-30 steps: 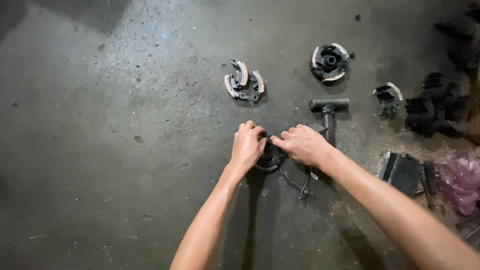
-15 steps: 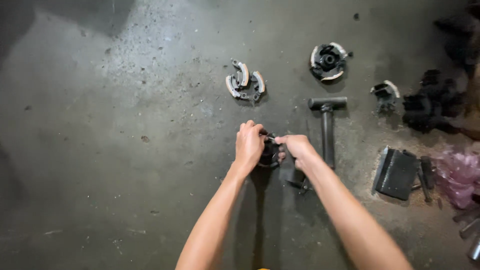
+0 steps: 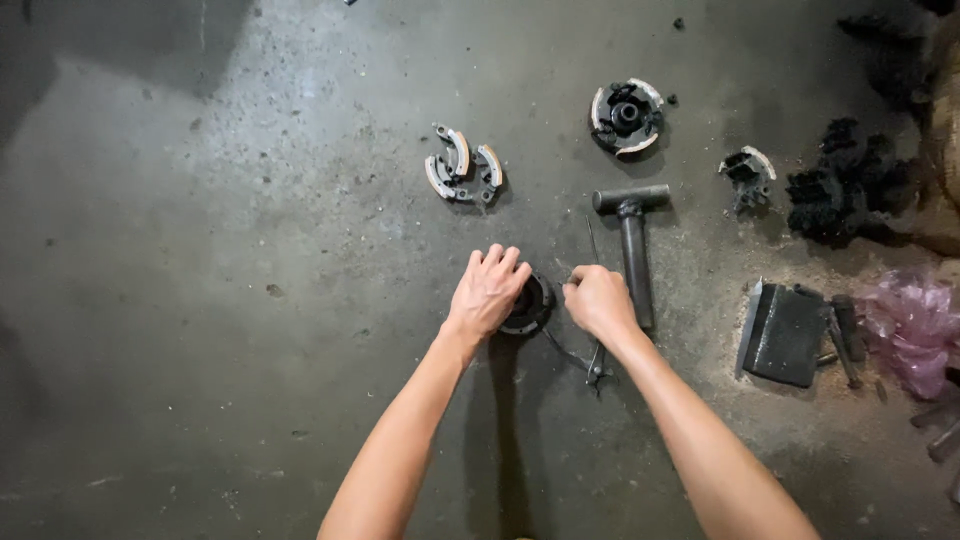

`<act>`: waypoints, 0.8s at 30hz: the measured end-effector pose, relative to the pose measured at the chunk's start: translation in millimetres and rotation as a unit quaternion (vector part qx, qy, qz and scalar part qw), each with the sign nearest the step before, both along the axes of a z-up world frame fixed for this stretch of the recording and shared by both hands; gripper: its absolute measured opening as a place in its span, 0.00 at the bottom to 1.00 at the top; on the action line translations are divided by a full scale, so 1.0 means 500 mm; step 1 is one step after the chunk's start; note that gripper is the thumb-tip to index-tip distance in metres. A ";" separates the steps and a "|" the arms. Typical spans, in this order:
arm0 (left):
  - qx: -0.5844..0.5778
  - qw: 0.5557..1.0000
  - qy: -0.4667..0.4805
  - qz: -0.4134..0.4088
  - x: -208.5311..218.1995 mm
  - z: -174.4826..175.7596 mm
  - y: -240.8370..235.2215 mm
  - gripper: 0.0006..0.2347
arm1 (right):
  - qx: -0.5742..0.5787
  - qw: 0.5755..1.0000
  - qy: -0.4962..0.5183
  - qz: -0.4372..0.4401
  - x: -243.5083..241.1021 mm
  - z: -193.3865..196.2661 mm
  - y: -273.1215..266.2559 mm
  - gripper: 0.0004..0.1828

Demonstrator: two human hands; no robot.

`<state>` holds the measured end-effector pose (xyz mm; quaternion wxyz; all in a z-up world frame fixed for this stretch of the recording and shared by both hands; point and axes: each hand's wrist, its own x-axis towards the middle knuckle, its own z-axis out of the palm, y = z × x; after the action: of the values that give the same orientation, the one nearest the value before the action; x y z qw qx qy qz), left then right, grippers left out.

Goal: Disassembling a motorcycle clutch assembly on the floor using a screwdriver to remove springs and plates

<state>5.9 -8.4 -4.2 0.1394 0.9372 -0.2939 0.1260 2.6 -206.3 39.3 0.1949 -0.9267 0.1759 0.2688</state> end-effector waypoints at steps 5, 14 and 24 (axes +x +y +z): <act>0.013 0.999 0.004 -0.034 0.001 0.004 0.020 0.01 | -0.023 0.999 0.029 0.014 0.009 0.004 0.003 0.13; -0.084 0.983 0.074 0.146 0.012 -0.065 0.107 0.01 | 0.019 0.999 0.043 -0.001 0.005 0.041 0.020 0.15; 0.157 0.957 0.239 -0.041 -0.048 0.095 -0.020 0.55 | -0.002 0.999 0.035 0.028 -0.001 0.079 0.034 0.15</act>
<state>-17.9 -18.4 43.4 0.0620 0.9371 -0.3062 -0.1555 1.9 -189.4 78.8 0.1789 -0.9218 0.1572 0.3058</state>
